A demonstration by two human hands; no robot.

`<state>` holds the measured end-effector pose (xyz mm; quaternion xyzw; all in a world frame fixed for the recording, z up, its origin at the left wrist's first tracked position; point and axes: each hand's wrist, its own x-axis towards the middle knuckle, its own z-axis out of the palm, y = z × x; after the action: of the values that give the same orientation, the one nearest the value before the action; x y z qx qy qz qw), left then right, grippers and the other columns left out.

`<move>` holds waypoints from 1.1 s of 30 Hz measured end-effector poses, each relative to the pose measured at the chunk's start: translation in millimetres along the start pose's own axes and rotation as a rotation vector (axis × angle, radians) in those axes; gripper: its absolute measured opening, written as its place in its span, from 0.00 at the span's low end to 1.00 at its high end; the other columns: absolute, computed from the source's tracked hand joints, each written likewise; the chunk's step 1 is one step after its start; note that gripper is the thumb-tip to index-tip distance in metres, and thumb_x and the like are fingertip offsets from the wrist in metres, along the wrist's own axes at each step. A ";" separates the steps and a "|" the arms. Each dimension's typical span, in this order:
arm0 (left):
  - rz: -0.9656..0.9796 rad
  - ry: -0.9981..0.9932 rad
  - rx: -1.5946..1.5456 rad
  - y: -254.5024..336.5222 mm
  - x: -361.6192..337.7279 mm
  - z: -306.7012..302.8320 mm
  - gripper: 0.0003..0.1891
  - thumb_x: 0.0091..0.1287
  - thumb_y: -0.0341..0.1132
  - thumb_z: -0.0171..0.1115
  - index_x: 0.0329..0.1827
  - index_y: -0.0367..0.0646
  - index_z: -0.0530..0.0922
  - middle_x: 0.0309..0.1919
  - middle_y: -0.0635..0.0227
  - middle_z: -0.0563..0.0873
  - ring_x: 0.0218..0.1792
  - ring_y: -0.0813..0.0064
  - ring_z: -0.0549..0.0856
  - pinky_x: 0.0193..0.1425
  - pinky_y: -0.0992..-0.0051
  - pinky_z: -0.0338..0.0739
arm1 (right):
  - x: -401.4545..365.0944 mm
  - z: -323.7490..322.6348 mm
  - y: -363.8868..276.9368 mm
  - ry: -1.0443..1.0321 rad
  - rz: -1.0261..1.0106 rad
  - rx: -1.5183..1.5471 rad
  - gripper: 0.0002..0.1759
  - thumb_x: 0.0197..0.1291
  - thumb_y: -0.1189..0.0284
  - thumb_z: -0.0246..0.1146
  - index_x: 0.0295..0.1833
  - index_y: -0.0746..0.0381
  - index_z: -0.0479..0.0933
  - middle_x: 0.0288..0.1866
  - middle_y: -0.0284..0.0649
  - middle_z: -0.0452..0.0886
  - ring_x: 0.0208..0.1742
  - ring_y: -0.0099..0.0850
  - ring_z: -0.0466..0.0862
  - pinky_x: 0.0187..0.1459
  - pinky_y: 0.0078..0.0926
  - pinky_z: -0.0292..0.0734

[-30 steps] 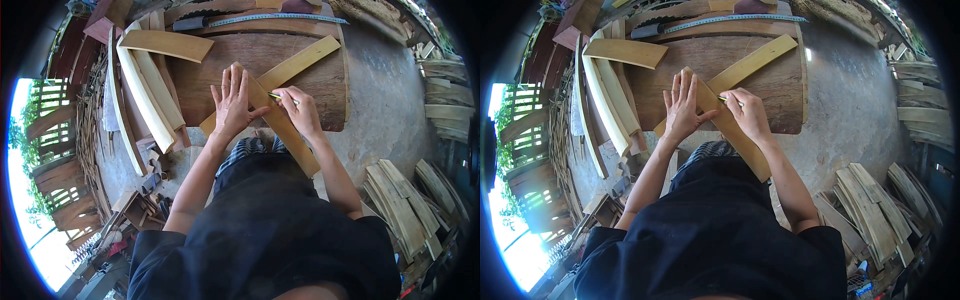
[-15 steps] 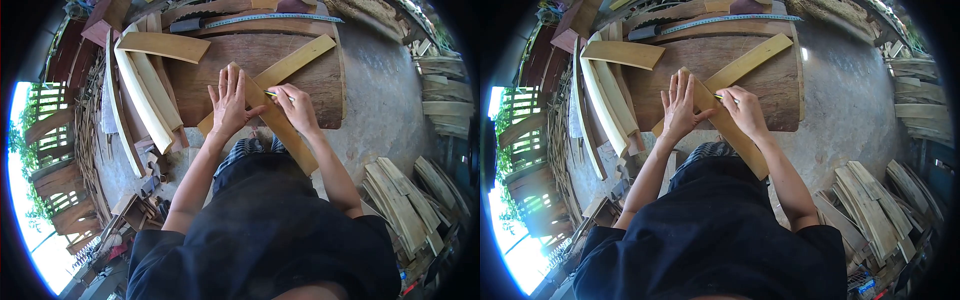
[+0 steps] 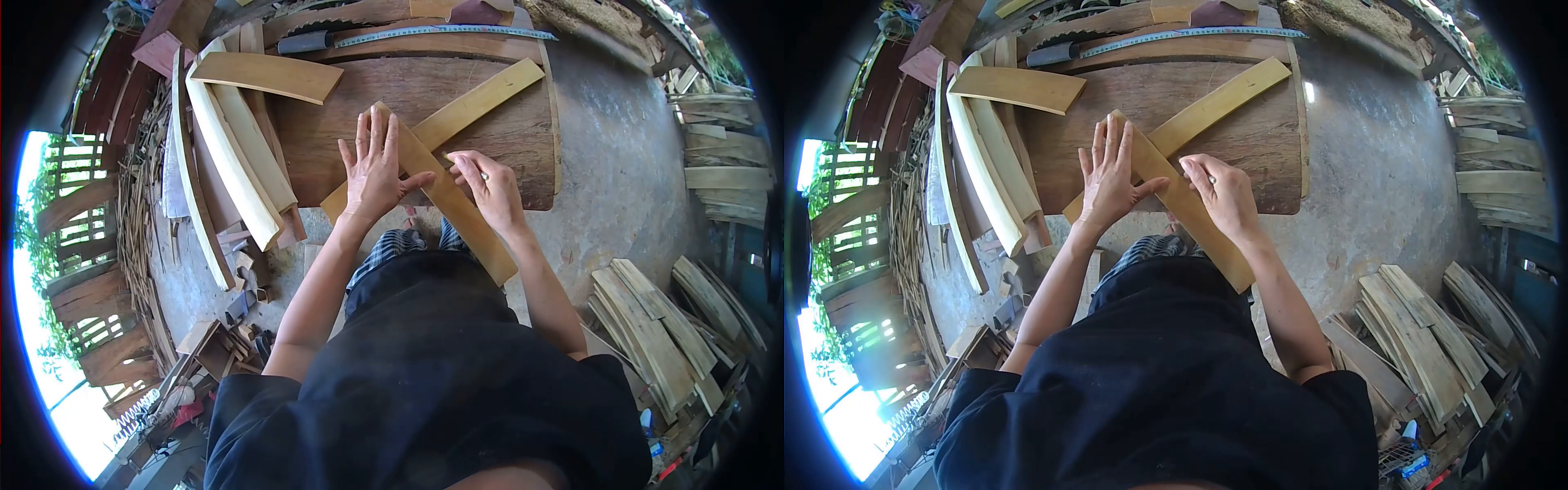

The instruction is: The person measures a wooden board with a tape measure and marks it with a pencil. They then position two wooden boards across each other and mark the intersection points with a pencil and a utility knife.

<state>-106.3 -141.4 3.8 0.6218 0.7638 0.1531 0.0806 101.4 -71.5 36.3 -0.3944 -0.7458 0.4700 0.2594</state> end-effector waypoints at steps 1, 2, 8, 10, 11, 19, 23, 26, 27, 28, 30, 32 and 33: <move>0.000 -0.001 -0.007 -0.3 -0.3 0.1 0.65 0.53 0.74 0.70 0.86 0.39 0.55 0.86 0.48 0.52 0.87 0.47 0.46 0.79 0.26 0.43 | -3.3 1.8 -4.8 0.037 0.063 0.084 0.19 0.76 0.60 0.63 0.54 0.66 0.85 0.41 0.47 0.89 0.40 0.42 0.90 0.45 0.36 0.83; 0.001 -0.003 -0.014 -0.3 -0.6 0.2 0.65 0.53 0.74 0.70 0.86 0.39 0.55 0.86 0.48 0.52 0.87 0.47 0.46 0.79 0.26 0.43 | -5.8 4.6 -4.4 0.037 0.062 0.085 0.19 0.76 0.60 0.63 0.54 0.66 0.85 0.41 0.47 0.89 0.40 0.42 0.90 0.45 0.36 0.83; 0.004 0.009 0.005 -0.9 -0.6 1.8 0.65 0.53 0.74 0.70 0.86 0.39 0.55 0.86 0.48 0.52 0.87 0.47 0.46 0.79 0.26 0.43 | -28.2 28.8 0.7 0.060 -0.251 -0.497 0.38 0.56 0.57 0.79 0.67 0.67 0.78 0.56 0.50 0.81 0.56 0.48 0.84 0.56 0.42 0.82; 0.001 0.003 -0.003 -0.9 -0.5 1.6 0.65 0.54 0.74 0.70 0.86 0.39 0.54 0.86 0.48 0.52 0.87 0.47 0.46 0.79 0.26 0.43 | -30.9 37.7 6.7 0.092 -0.277 -0.505 0.38 0.55 0.60 0.79 0.68 0.67 0.77 0.58 0.51 0.79 0.57 0.49 0.84 0.57 0.42 0.82; -0.001 -0.003 -0.012 -1.2 -1.0 1.2 0.65 0.55 0.74 0.70 0.86 0.39 0.54 0.86 0.48 0.52 0.87 0.47 0.46 0.80 0.26 0.43 | -31.5 40.9 8.4 0.125 -0.301 -0.514 0.38 0.55 0.63 0.80 0.68 0.67 0.77 0.60 0.52 0.78 0.57 0.49 0.84 0.57 0.41 0.82; -0.040 0.165 -0.248 -13.3 -25.0 -1.6 0.58 0.59 0.70 0.70 0.85 0.41 0.59 0.87 0.50 0.49 0.86 0.47 0.50 0.80 0.29 0.41 | -30.9 20.3 17.4 0.273 -0.180 -0.402 0.36 0.56 0.68 0.77 0.69 0.69 0.74 0.58 0.50 0.77 0.55 0.48 0.85 0.55 0.41 0.84; -0.016 0.023 -0.064 -23.8 -35.5 2.6 0.43 0.64 0.58 0.73 0.77 0.43 0.72 0.84 0.54 0.56 0.84 0.49 0.54 0.81 0.29 0.41 | -30.3 -1.3 34.5 0.359 -0.086 -0.419 0.36 0.57 0.67 0.77 0.68 0.69 0.74 0.58 0.52 0.77 0.56 0.51 0.84 0.57 0.45 0.83; -0.015 0.048 -0.063 -21.7 -36.6 2.0 0.36 0.64 0.49 0.74 0.74 0.44 0.75 0.81 0.56 0.61 0.83 0.51 0.55 0.81 0.29 0.41 | -32.6 -10.0 33.9 0.363 -0.069 -0.418 0.36 0.58 0.68 0.77 0.69 0.69 0.74 0.58 0.52 0.77 0.56 0.52 0.84 0.57 0.46 0.82; -0.020 0.051 -0.060 -21.2 -37.4 -0.3 0.35 0.64 0.46 0.75 0.73 0.45 0.75 0.80 0.57 0.62 0.83 0.51 0.56 0.81 0.29 0.41 | -33.5 -11.3 32.6 0.364 -0.075 -0.428 0.35 0.58 0.68 0.77 0.69 0.69 0.74 0.59 0.52 0.77 0.57 0.52 0.84 0.57 0.46 0.82; -0.017 0.051 -0.059 -21.6 -40.9 -2.3 0.35 0.64 0.46 0.75 0.73 0.45 0.75 0.80 0.57 0.62 0.83 0.51 0.56 0.81 0.29 0.41 | -34.3 -12.1 31.9 0.369 -0.081 -0.437 0.35 0.58 0.68 0.77 0.69 0.69 0.74 0.59 0.52 0.77 0.57 0.52 0.83 0.57 0.46 0.82; -0.010 0.039 -0.062 -22.1 -52.1 -7.7 0.35 0.63 0.44 0.75 0.73 0.45 0.75 0.80 0.57 0.63 0.83 0.51 0.57 0.82 0.31 0.42 | -37.3 -13.1 34.2 0.373 -0.098 -0.451 0.36 0.57 0.68 0.77 0.69 0.69 0.74 0.59 0.52 0.77 0.57 0.51 0.83 0.57 0.46 0.82; -0.016 0.027 -0.053 -24.0 -62.2 -13.5 0.35 0.63 0.43 0.75 0.73 0.45 0.75 0.80 0.57 0.63 0.82 0.51 0.58 0.83 0.32 0.42 | -39.6 -15.0 35.6 0.382 -0.105 -0.466 0.36 0.57 0.69 0.77 0.69 0.69 0.74 0.58 0.52 0.77 0.57 0.51 0.83 0.57 0.45 0.82; -0.030 0.016 -0.044 -24.3 -66.2 -17.7 0.35 0.62 0.42 0.76 0.73 0.46 0.75 0.79 0.57 0.64 0.82 0.51 0.58 0.83 0.33 0.42 | -40.6 -14.9 34.7 0.381 -0.119 -0.474 0.36 0.57 0.69 0.77 0.69 0.69 0.73 0.59 0.52 0.76 0.57 0.51 0.83 0.57 0.45 0.83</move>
<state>-120.1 -212.7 7.9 0.6072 0.7701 0.1736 0.0901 147.2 -89.4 10.5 -0.4806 -0.7943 0.1847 0.3223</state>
